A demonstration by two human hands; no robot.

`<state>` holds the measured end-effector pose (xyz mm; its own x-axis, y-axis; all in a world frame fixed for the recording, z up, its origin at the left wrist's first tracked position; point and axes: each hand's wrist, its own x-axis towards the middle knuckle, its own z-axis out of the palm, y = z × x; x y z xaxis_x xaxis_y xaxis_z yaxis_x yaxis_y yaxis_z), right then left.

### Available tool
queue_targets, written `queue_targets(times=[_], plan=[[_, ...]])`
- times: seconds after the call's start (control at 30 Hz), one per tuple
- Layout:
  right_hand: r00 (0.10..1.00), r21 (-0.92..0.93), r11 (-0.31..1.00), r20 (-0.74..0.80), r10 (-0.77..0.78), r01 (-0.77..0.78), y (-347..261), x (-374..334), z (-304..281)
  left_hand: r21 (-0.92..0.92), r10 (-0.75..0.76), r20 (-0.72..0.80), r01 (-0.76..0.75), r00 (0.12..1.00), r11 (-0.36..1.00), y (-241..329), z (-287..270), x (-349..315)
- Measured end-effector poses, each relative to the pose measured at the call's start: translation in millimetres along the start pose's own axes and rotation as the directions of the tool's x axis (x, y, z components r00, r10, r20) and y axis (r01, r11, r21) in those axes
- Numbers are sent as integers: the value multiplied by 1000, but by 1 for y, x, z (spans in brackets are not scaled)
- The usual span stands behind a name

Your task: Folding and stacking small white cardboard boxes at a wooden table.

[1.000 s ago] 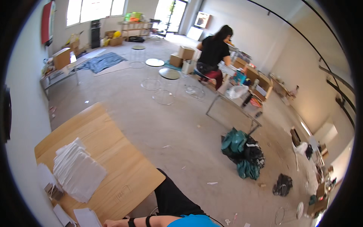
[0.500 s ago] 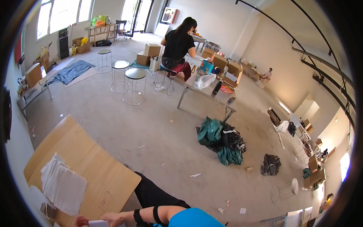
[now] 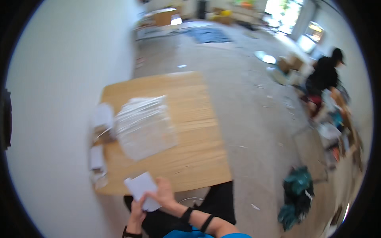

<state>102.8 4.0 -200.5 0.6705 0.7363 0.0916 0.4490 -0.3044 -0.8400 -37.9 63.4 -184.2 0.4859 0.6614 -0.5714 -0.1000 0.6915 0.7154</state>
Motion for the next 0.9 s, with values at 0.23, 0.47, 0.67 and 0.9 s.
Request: queue_targets(times=[0.23,0.47,0.67,0.9], plan=[[881,337,838,359,308,-429,-24,6,-2,140,113,-85,-101,990,985,11,-45,-18],[822,522,636,390,415,-569,30,14,-12,54,79,-140,-72,987,996,22,-57,5],[830,581,593,374,414,-558,31,12,-67,228,93,-126,-62,988,972,96,-95,61],[825,600,575,317,468,-557,39,-15,-94,943,690,59,187,721,-276,121,-73,77]])
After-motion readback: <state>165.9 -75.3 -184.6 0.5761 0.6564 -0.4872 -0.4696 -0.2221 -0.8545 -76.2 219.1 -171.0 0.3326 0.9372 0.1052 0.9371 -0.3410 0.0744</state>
